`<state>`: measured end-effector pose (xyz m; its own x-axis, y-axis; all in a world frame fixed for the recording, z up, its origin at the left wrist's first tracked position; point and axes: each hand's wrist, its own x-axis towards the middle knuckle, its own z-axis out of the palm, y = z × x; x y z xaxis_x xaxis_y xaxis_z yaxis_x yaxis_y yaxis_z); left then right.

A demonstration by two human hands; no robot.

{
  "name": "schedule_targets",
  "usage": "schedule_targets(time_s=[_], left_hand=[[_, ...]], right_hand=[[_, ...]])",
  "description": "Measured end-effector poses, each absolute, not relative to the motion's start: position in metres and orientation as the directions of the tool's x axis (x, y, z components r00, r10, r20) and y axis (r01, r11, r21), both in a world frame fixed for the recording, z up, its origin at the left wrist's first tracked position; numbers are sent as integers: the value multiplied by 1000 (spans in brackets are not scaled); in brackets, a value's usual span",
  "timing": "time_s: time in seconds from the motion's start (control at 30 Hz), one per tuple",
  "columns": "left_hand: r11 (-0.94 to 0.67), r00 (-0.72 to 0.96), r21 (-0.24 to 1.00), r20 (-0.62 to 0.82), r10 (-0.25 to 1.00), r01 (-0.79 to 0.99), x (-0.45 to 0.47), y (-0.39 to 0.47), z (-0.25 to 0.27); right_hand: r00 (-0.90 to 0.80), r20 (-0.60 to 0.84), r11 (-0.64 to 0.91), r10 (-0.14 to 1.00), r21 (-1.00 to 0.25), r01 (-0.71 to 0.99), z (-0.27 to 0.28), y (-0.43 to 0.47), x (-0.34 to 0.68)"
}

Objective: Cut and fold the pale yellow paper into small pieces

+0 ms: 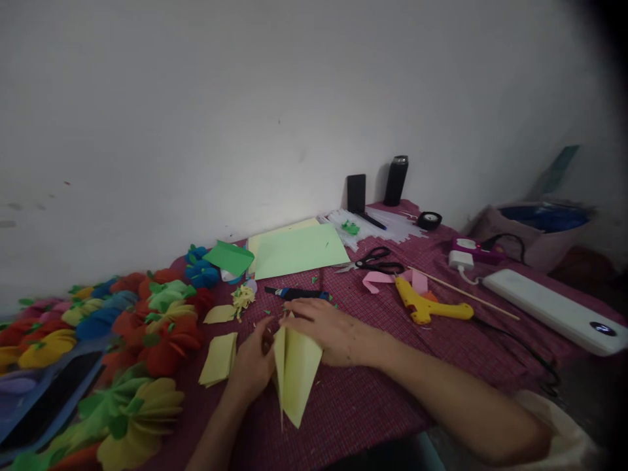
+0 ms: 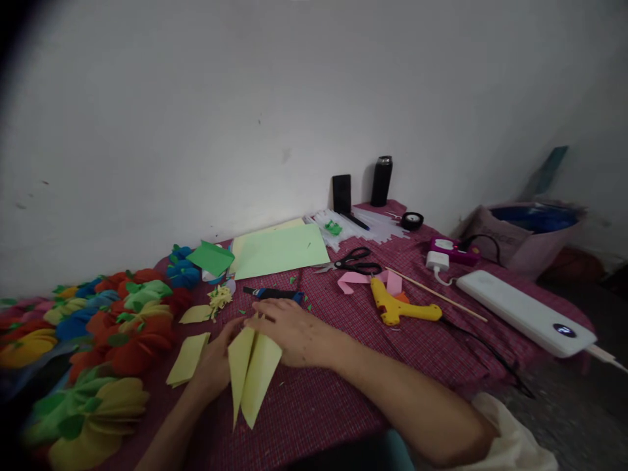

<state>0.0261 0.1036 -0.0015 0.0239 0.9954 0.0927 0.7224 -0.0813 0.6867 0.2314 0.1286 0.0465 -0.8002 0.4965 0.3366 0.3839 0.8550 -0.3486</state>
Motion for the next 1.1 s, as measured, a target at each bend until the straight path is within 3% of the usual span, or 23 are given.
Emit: schedule_targets(time_s=[0.13, 0.27, 0.37, 0.53, 0.63, 0.7, 0.8, 0.9, 1.0, 1.1], left_hand=[[-107, 76, 639, 76, 994, 762, 34, 99, 5], [-166, 130, 621, 102, 986, 766, 38, 94, 8], [-187, 138, 604, 127, 982, 775, 40, 92, 9], [-211, 136, 601, 169, 976, 771, 42, 92, 6], [-245, 169, 628, 180, 969, 739, 42, 92, 2], [-230, 102, 680, 224, 969, 696, 41, 94, 1], [-178, -152, 818, 307, 940, 548, 37, 100, 1], [-119, -350, 957, 210, 913, 263, 35, 106, 1], [19, -250, 996, -39, 968, -82, 38, 106, 3], [198, -45, 949, -215, 976, -245, 43, 101, 6]], right_hand=[[-609, 339, 676, 717, -549, 491, 38, 135, 227], [-466, 90, 342, 880, -801, 492, 29, 142, 223], [-491, -83, 131, 867, -913, 385, 24, 146, 222], [-518, -69, 166, 853, -905, 393, 7, 148, 218], [-569, -115, 110, 814, -932, 345, -3, 148, 214], [-598, -122, 83, 792, -949, 303, -5, 149, 213], [-540, -73, 56, 838, -974, 219, 0, 153, 216], [-480, -25, 34, 877, -993, 114, 8, 155, 218], [-474, -5, 27, 881, -998, 61, 12, 154, 215], [-456, 20, 44, 890, -998, 42, 7, 155, 211]])
